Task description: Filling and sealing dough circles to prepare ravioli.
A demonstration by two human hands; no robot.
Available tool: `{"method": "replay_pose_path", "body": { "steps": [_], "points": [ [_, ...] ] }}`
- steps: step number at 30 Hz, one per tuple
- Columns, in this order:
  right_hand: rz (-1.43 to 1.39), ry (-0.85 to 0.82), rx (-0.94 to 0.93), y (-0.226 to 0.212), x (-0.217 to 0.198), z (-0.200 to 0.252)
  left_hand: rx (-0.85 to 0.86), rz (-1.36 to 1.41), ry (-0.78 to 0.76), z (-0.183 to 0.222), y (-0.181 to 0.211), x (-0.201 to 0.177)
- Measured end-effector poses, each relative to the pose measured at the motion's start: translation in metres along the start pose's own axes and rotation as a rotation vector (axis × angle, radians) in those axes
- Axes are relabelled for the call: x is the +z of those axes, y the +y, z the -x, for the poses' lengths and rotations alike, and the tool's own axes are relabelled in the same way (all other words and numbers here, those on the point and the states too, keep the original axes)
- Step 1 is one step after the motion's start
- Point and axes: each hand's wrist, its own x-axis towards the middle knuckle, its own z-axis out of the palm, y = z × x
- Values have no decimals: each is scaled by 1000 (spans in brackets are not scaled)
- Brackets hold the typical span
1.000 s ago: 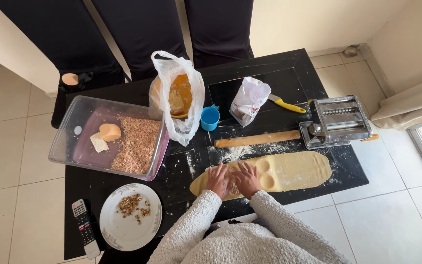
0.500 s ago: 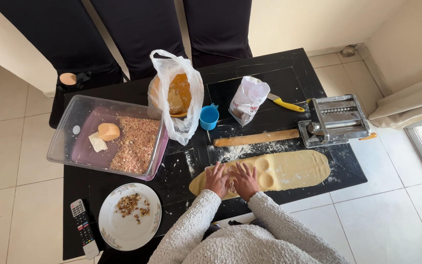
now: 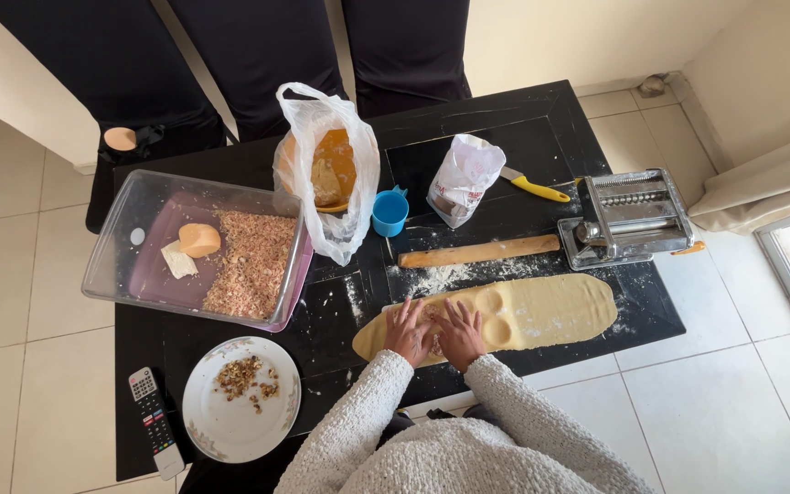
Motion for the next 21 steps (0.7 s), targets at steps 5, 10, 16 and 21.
{"method": "replay_pose_path", "body": {
  "steps": [5, 10, 16, 21],
  "points": [
    [-4, 31, -41, 5, 2, 0, -90, 35, -73, -2, 1, 1],
    [16, 31, -37, 3, 0, -2, -127, 14, -128, -6, 5, -7],
    [120, -27, -24, -2, -4, -5, -178, 49, -155, -9, 8, -13],
    [135, -44, -7, -5, -9, -8, -163, 98, -74, -6, -3, -3]
  ]
}}
